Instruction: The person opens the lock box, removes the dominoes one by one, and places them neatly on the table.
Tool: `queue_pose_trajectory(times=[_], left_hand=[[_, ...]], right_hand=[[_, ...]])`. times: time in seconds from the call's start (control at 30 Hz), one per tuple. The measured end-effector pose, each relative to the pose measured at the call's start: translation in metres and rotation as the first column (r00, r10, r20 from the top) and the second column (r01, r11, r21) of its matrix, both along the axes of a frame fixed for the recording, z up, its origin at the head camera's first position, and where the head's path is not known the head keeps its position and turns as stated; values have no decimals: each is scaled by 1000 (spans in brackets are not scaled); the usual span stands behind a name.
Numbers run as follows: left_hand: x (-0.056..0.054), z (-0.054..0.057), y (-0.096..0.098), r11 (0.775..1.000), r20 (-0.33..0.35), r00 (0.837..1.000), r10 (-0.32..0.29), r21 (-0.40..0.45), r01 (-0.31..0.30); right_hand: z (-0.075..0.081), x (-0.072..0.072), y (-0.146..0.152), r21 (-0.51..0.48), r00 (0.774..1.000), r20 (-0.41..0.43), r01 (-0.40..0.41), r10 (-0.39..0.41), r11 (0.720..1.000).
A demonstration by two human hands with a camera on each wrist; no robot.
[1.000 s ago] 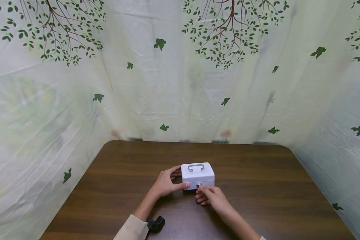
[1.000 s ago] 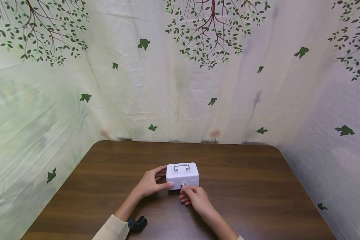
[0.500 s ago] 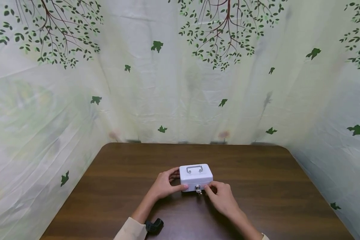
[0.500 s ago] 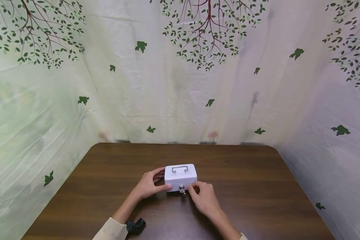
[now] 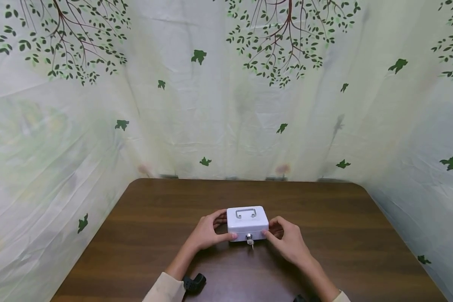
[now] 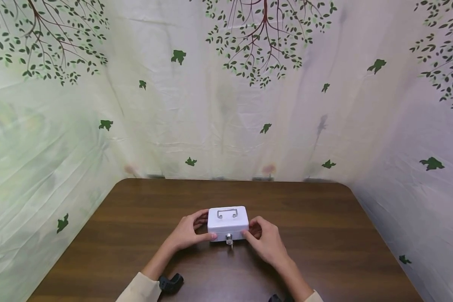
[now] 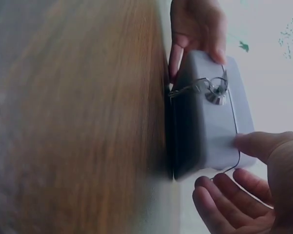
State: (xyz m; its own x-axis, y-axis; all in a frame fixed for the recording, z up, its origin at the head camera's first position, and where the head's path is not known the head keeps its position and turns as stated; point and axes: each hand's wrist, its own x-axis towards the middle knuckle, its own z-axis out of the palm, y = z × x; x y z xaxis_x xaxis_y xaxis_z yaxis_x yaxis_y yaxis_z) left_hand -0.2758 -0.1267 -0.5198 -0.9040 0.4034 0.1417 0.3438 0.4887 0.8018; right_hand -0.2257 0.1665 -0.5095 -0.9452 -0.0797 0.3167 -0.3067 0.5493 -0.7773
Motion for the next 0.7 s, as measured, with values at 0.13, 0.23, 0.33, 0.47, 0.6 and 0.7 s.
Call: queue_pose_trajectory(times=[0.13, 0.23, 0.33, 0.47, 0.6, 0.7], left_hand=[[0, -1, -2, 1000, -17, 1000, -18, -4, 18], [-1, 0, -2, 1000, -14, 1000, -26, -8, 26], [-1, 0, -2, 999, -11, 999, -37, -12, 37], [-1, 0, -3, 999, -5, 999, -45, -11, 45], [-1, 0, -5, 998, 3, 998, -56, 1, 56], [-2, 0, -6, 998, 7, 998, -66, 7, 66]], right_hand=[[-1, -1, 1, -29, 998, 34, -48, 49, 998], [-3, -1, 2, -42, 997, 50, -61, 63, 997], [-4, -2, 3, -49, 995, 64, -74, 77, 996], [-3, -4, 7, -34, 989, 81, -121, 124, 992], [1, -11, 13, 5, 973, 112, -202, 201, 979], [2, -17, 17, 39, 960, 130, -254, 247, 966]])
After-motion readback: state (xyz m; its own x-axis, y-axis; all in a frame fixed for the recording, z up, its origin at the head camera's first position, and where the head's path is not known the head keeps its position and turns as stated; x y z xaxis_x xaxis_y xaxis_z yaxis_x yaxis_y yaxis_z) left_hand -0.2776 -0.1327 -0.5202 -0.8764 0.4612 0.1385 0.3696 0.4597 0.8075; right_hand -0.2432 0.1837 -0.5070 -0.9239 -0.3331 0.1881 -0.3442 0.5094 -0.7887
